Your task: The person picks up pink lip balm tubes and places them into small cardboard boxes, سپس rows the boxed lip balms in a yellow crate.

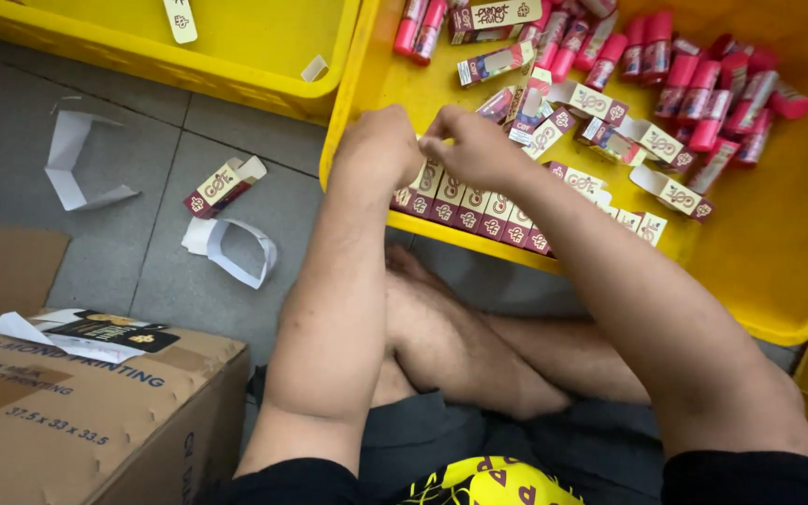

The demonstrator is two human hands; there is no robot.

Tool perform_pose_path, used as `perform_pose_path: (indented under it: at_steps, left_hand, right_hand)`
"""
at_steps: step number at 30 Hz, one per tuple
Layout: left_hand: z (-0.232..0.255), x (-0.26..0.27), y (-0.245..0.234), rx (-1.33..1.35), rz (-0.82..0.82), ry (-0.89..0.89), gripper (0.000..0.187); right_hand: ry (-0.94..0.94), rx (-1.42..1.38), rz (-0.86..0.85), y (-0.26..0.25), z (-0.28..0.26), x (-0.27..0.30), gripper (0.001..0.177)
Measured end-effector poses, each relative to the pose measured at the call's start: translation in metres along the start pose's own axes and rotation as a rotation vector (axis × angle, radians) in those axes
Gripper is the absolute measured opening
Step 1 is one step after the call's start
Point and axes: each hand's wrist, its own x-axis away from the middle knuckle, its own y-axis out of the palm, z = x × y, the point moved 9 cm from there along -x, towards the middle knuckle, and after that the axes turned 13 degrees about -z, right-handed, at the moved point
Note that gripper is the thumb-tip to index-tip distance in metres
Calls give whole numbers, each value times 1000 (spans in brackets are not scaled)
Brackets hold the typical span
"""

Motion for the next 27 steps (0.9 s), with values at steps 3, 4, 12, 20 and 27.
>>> perform_pose_path:
  at_steps: [3,4,12,20,27]
  left_hand:
    - [-9,-6,6,41,6,-67,35]
    - [-9,-7,7,63,10,-70,37]
    - [-18,-12,10,56,12,-69,52]
    - [13,21,-8,93,88,-63,72]
    - [89,39,-27,198,214,342,79]
  right_hand:
    - [-167,105,73,9,-3,-3,23]
    - [-267,114,127,9,-7,-1,21]
    - [-249,132,120,14,8,-9,26]
    - [358,146,353,-102,62,15,59]
    - [274,-146,419,-115,91,23,64]
